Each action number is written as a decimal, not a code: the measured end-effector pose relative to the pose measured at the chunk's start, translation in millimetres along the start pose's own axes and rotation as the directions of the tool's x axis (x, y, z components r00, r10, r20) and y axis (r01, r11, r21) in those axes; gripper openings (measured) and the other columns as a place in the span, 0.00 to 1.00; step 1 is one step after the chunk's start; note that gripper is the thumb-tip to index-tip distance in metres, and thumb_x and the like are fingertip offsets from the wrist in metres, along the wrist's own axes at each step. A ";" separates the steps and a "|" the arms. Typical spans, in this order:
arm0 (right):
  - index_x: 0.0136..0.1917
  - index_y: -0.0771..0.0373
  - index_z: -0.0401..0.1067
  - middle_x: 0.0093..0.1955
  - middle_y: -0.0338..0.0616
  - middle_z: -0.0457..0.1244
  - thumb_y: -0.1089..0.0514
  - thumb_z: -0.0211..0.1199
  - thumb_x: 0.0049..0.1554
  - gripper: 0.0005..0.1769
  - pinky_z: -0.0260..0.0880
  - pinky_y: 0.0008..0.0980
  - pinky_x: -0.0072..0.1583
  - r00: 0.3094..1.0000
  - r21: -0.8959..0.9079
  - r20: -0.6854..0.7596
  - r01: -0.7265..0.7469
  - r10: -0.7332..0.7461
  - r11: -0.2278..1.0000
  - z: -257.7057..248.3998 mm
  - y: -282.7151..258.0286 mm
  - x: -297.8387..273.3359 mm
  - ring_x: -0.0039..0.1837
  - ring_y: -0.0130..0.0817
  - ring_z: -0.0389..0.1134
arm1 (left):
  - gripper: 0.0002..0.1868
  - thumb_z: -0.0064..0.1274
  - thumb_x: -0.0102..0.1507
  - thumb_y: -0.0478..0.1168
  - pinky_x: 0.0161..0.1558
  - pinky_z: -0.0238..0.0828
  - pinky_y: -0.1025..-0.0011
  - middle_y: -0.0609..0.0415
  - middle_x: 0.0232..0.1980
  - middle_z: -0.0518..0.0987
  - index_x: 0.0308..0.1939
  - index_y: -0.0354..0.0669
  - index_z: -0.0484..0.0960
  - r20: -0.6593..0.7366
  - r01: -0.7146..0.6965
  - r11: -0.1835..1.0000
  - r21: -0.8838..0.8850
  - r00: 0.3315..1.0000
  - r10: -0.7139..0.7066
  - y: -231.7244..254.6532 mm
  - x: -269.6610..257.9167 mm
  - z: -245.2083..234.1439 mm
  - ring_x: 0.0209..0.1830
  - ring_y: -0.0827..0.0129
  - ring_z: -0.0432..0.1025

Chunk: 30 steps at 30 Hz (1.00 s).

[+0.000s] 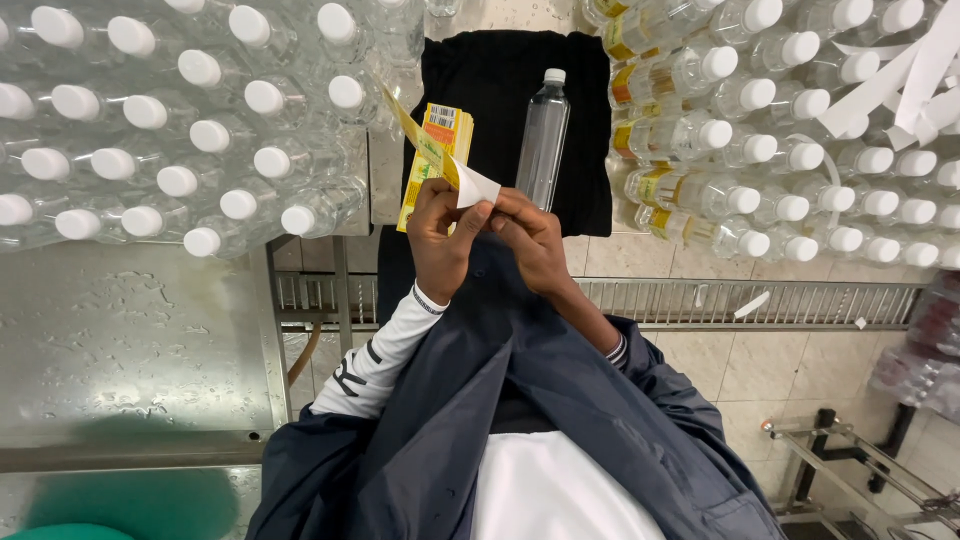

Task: Manually applying adhesive labels to plastic water bottles by peeling the backing and wrapping the label around the bottle.

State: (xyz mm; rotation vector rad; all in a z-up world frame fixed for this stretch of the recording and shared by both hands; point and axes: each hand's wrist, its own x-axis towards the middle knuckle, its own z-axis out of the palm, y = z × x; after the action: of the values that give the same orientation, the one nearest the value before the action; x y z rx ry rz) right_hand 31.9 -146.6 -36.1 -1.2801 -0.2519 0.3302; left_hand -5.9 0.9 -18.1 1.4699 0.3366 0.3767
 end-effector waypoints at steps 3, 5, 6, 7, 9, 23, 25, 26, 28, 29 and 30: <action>0.65 0.79 0.77 0.62 0.63 0.70 0.69 0.63 0.65 0.16 0.75 0.42 0.58 0.998 -0.056 0.049 0.047 -0.044 0.997 0.8 -5.4 1.8 0.60 0.42 0.72 | 0.18 0.70 0.67 0.40 0.41 0.81 0.67 0.52 0.45 0.70 0.30 0.37 0.78 -0.005 0.004 1.000 -0.006 1.000 -0.004 7.2 0.0 0.0 0.39 0.67 0.73; 0.65 0.79 0.77 0.62 0.63 0.70 0.69 0.63 0.66 0.16 0.75 0.43 0.59 0.996 -0.073 0.068 0.067 -0.062 0.995 2.9 -9.7 3.9 0.61 0.43 0.72 | 0.18 0.70 0.67 0.39 0.41 0.81 0.67 0.53 0.45 0.70 0.30 0.36 0.77 -0.009 -0.001 1.000 -0.013 1.000 0.001 12.7 0.4 2.2 0.41 0.69 0.74; 0.63 0.78 0.78 0.60 0.61 0.70 0.69 0.64 0.66 0.14 0.75 0.41 0.58 0.998 -0.075 0.040 0.058 -0.055 0.995 4.8 -11.9 4.5 0.59 0.41 0.71 | 0.17 0.70 0.67 0.39 0.42 0.81 0.68 0.55 0.45 0.70 0.30 0.37 0.79 -0.005 0.038 0.998 -0.049 0.999 -0.038 14.0 0.6 3.2 0.42 0.71 0.75; 0.60 0.78 0.79 0.57 0.60 0.70 0.69 0.65 0.66 0.12 0.75 0.40 0.56 0.999 -0.077 0.012 0.048 -0.048 0.996 6.7 -14.1 5.1 0.57 0.39 0.71 | 0.15 0.71 0.66 0.39 0.42 0.81 0.69 0.57 0.45 0.71 0.30 0.38 0.82 0.001 0.076 0.993 -0.085 0.997 -0.077 15.4 0.7 3.9 0.43 0.73 0.76; 0.60 0.78 0.79 0.57 0.60 0.70 0.68 0.64 0.66 0.11 0.74 0.40 0.56 0.999 -0.074 0.007 0.045 -0.044 0.996 5.3 -10.4 4.0 0.57 0.38 0.70 | 0.16 0.70 0.67 0.39 0.42 0.80 0.70 0.57 0.44 0.69 0.30 0.38 0.80 0.005 0.082 0.993 -0.085 0.997 -0.082 21.2 1.6 5.1 0.42 0.73 0.74; 0.57 0.78 0.78 0.55 0.56 0.69 0.65 0.61 0.68 0.11 0.74 0.38 0.54 0.996 0.120 -0.075 -0.048 0.057 0.992 17.0 -8.6 3.5 0.53 0.33 0.68 | 0.17 0.70 0.67 0.41 0.43 0.79 0.67 0.55 0.43 0.67 0.30 0.38 0.79 -0.008 0.051 0.999 -0.014 0.999 -0.051 20.2 1.1 1.2 0.42 0.67 0.71; 0.57 0.78 0.78 0.54 0.55 0.69 0.66 0.63 0.67 0.11 0.75 0.38 0.54 0.996 0.107 -0.066 -0.049 0.056 0.993 20.6 -15.8 4.7 0.53 0.33 0.69 | 0.18 0.70 0.67 0.41 0.44 0.79 0.67 0.54 0.43 0.66 0.30 0.38 0.79 -0.016 0.040 0.999 0.017 0.999 -0.040 22.1 0.8 0.7 0.42 0.65 0.69; 0.57 0.78 0.78 0.54 0.55 0.69 0.66 0.63 0.67 0.11 0.75 0.38 0.54 0.996 0.107 -0.068 -0.048 0.056 0.993 21.3 -17.4 4.8 0.53 0.33 0.69 | 0.18 0.70 0.67 0.41 0.44 0.79 0.67 0.54 0.43 0.66 0.30 0.38 0.79 -0.014 0.041 0.999 0.018 0.999 -0.040 17.4 0.4 -2.1 0.42 0.65 0.69; 0.56 0.78 0.78 0.55 0.53 0.69 0.67 0.62 0.67 0.09 0.75 0.36 0.54 0.994 0.123 -0.079 -0.065 0.075 0.990 22.6 -20.6 5.1 0.53 0.29 0.68 | 0.17 0.71 0.67 0.39 0.42 0.78 0.66 0.54 0.43 0.66 0.29 0.37 0.80 -0.001 -0.017 0.996 0.089 1.000 0.017 8.2 -0.1 -7.5 0.44 0.65 0.71; 0.56 0.78 0.78 0.55 0.53 0.69 0.67 0.62 0.67 0.09 0.75 0.36 0.54 0.994 0.124 -0.080 -0.063 0.074 0.990 21.1 -14.8 4.2 0.53 0.29 0.68 | 0.17 0.71 0.67 0.39 0.42 0.78 0.66 0.54 0.43 0.66 0.29 0.37 0.80 0.001 -0.017 0.996 0.089 1.000 0.017 9.4 0.5 -6.5 0.44 0.65 0.71; 0.56 0.79 0.78 0.56 0.56 0.69 0.67 0.62 0.66 0.10 0.76 0.36 0.53 0.988 0.183 -0.107 -0.087 0.108 0.979 19.6 -9.0 3.4 0.52 0.31 0.70 | 0.17 0.70 0.67 0.38 0.42 0.77 0.67 0.54 0.43 0.65 0.29 0.37 0.78 0.003 -0.067 0.991 0.114 0.998 0.067 10.6 1.0 -5.5 0.42 0.65 0.71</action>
State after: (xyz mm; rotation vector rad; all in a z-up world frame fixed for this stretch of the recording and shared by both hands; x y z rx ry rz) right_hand 28.9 -130.0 -22.1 -1.1326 -0.0580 0.3525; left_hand -7.9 7.0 -7.9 1.5960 0.3142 0.4173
